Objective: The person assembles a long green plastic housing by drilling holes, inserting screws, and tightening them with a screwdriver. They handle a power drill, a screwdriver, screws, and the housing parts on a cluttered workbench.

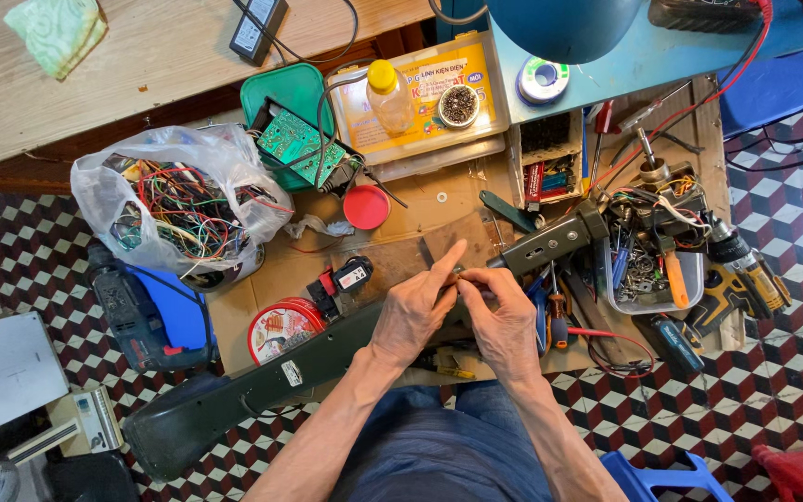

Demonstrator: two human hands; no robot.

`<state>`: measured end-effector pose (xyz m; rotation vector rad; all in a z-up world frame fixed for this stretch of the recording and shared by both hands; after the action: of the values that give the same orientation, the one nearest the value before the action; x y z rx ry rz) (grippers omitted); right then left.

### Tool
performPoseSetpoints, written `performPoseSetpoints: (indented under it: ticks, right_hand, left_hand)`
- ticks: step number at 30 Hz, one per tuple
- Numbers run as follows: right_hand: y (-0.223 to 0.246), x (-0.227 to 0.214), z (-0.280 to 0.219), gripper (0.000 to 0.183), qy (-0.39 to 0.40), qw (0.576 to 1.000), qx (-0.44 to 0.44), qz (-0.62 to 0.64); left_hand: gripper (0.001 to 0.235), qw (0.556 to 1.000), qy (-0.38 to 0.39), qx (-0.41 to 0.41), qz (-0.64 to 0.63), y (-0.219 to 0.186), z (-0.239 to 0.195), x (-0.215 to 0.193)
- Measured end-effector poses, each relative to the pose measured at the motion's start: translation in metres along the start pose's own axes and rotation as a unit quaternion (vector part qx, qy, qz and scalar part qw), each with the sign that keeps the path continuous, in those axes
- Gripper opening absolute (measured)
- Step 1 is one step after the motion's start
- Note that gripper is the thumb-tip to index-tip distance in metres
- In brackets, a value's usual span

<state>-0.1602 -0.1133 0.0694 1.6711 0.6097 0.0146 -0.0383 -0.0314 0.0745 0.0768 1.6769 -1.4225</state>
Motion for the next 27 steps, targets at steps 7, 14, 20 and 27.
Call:
performPoseSetpoints:
  ticks: [7, 14, 20, 27]
  right_hand:
    - [-0.017, -0.011, 0.016, 0.017, -0.068, 0.996, 0.004, -0.052]
    - [-0.055, 0.005, 0.031, 0.023, -0.07, 0.986, 0.136, -0.07]
    - [-0.063, 0.012, 0.035, 0.024, -0.052, 0.986, 0.149, -0.061]
    - [-0.067, 0.016, 0.033, 0.025, -0.047, 0.983, 0.17, -0.042]
  left_hand:
    - [0.08, 0.998, -0.035, -0.028, -0.052, 0.002, -0.001, 0.007]
    - [0.095, 0.996, 0.013, -0.032, 0.079, 0.017, -0.011, 0.033]
    - [0.073, 0.992, -0.04, 0.004, 0.12, 0.02, -0.014, 0.044]
    - [0.073, 0.992, -0.046, 0.001, 0.118, 0.016, -0.014, 0.046]
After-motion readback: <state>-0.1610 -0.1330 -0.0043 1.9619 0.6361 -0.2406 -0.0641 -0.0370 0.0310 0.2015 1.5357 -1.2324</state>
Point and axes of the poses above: each hand's wrist, its own z-axis towards the middle knuckle, its own x-axis out of the palm, y = z × x, the point moved 4 cm from there along z, towards the middle knuckle, and after that the axes turned 15 degrees about -y, right-handed, at the moved point
